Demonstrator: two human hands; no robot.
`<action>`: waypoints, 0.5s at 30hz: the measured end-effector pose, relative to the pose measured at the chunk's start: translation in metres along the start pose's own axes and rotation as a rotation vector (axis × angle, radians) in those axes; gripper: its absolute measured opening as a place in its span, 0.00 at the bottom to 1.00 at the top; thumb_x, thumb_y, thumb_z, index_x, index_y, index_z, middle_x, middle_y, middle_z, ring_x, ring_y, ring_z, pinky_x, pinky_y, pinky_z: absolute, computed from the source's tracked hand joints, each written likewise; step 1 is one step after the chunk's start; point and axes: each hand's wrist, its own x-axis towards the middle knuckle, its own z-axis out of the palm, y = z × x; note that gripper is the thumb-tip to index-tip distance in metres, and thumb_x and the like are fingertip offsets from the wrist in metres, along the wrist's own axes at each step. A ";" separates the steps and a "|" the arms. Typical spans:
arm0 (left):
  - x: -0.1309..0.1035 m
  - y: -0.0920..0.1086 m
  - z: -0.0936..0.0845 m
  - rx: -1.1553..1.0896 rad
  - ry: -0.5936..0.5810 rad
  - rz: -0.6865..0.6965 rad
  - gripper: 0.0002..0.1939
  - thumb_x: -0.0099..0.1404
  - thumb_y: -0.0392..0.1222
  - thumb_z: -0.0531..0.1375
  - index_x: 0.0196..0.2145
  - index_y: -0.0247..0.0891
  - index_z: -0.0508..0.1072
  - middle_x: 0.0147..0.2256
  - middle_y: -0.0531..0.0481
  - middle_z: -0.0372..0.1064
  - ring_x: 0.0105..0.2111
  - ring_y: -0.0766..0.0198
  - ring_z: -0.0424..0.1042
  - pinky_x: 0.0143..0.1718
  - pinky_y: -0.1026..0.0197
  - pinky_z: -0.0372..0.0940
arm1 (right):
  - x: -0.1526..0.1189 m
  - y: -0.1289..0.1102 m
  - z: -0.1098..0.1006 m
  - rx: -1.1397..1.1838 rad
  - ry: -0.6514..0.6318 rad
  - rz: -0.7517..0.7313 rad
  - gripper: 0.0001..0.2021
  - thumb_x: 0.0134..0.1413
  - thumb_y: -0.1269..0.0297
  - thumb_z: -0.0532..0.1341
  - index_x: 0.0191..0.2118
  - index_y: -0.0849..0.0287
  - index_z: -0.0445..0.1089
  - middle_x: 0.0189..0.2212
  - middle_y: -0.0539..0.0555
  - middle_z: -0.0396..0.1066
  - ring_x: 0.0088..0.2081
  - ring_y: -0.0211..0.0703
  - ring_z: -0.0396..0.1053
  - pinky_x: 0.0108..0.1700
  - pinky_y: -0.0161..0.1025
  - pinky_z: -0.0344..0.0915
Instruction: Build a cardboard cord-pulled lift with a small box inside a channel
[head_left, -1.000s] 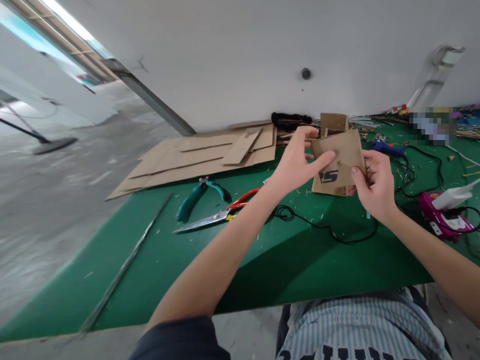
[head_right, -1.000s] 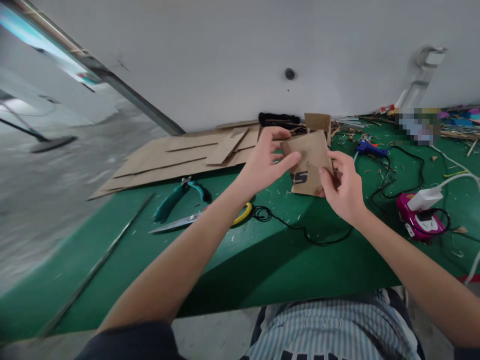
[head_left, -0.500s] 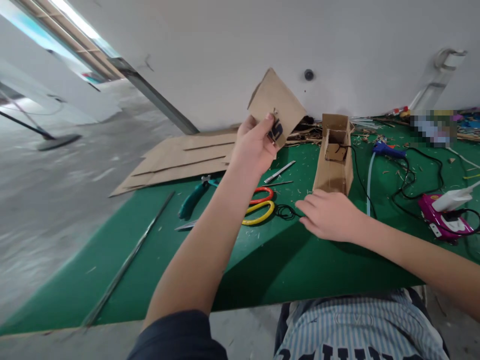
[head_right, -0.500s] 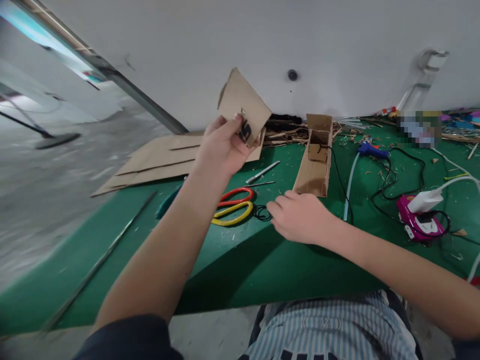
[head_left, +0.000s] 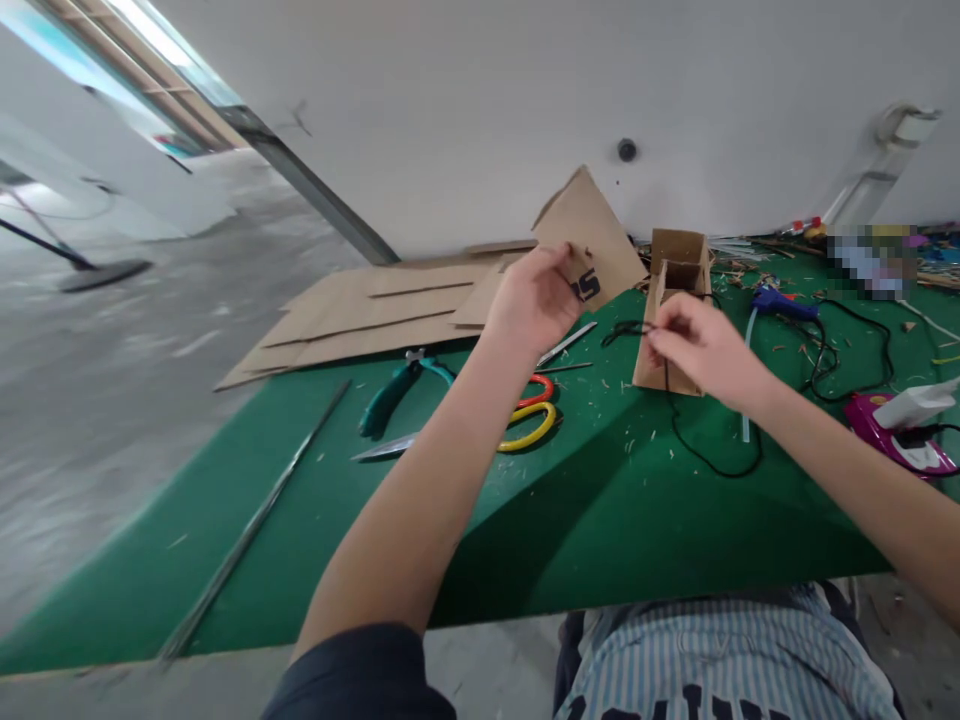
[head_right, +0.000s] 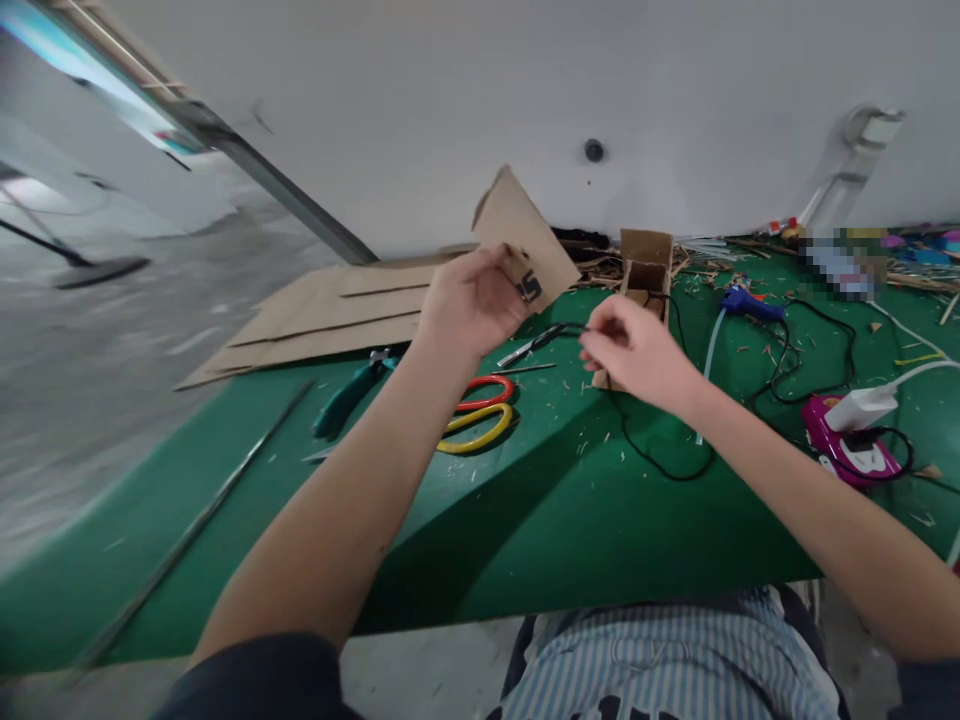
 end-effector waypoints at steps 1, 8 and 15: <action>0.000 0.002 -0.002 -0.009 -0.006 0.019 0.05 0.60 0.43 0.62 0.32 0.40 0.72 0.35 0.49 0.76 0.44 0.58 0.76 0.43 0.57 0.73 | 0.001 -0.001 -0.009 0.111 0.049 0.018 0.09 0.59 0.63 0.60 0.33 0.54 0.57 0.26 0.46 0.65 0.26 0.34 0.67 0.28 0.35 0.67; -0.007 -0.004 -0.001 0.081 -0.193 0.026 0.22 0.65 0.63 0.54 0.27 0.43 0.72 0.23 0.50 0.62 0.19 0.68 0.59 0.23 0.60 0.60 | -0.006 -0.001 -0.029 0.325 0.220 0.004 0.19 0.53 0.50 0.66 0.35 0.51 0.55 0.22 0.39 0.50 0.16 0.27 0.44 0.14 0.27 0.39; -0.050 -0.001 0.043 0.457 -0.526 -0.112 0.19 0.65 0.50 0.63 0.52 0.44 0.74 0.31 0.52 0.71 0.20 0.71 0.62 0.23 0.64 0.57 | -0.011 0.004 -0.028 0.221 0.269 -0.093 0.18 0.50 0.47 0.69 0.35 0.53 0.63 0.23 0.42 0.58 0.18 0.28 0.49 0.16 0.29 0.46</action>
